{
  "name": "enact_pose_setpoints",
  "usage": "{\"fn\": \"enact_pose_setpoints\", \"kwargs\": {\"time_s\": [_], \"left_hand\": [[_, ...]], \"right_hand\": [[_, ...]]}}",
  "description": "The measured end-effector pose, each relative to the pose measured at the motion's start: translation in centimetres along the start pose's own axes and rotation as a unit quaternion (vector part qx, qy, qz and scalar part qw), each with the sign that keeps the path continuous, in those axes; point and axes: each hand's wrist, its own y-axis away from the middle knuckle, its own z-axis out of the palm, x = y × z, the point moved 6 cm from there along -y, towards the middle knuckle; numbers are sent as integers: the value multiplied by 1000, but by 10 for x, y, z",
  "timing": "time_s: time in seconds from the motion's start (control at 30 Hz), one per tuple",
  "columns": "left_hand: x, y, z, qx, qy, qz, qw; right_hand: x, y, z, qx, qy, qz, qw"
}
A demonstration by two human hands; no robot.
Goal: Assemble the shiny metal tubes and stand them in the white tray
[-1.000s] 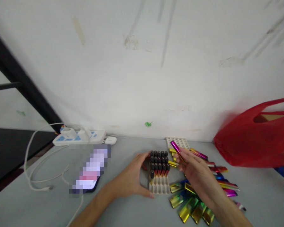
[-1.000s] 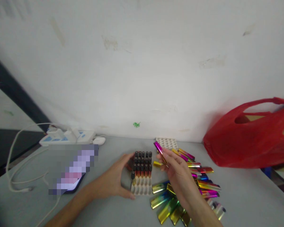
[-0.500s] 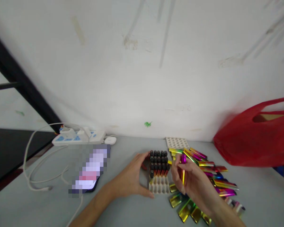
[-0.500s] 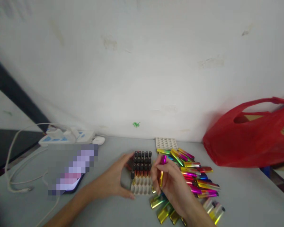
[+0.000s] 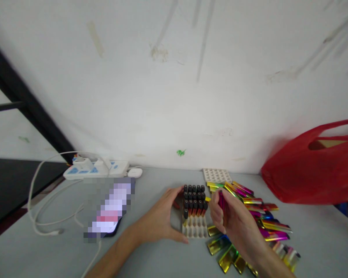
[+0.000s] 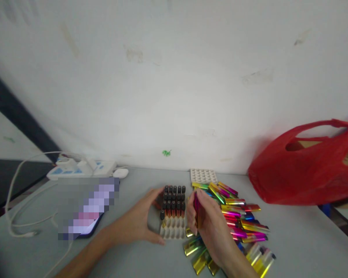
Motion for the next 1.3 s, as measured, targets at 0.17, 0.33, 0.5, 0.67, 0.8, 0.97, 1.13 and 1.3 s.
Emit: {"fn": "enact_pose_setpoints", "kwargs": {"time_s": [0.17,0.33,0.5,0.67,0.8,0.97,1.13,1.3], "left_hand": [[3,0,-1,5,3,8,1000],[4,0,-1,1,-2,9,1000],[3,1,-1,2,-7,12,1000],[3,1,-1,7,-2,13,1000],[4,1,-1,7,-2,10,1000],[5,1,-1,4,0,1,1000],[5,0,-2,2,-2,6,1000],[6,0,-2,3,-5,12,1000]], "right_hand": [[1,1,-3,12,0,8,1000],[6,-3,-6,-25,-29,43,998],[15,-6,-19,30,58,43,997],[21,-5,-31,84,127,53,987],[22,-3,-30,97,154,55,982],[25,-4,-24,103,150,56,982],[25,-4,-25,112,167,53,978],[27,-3,-24,107,161,58,979]]}}
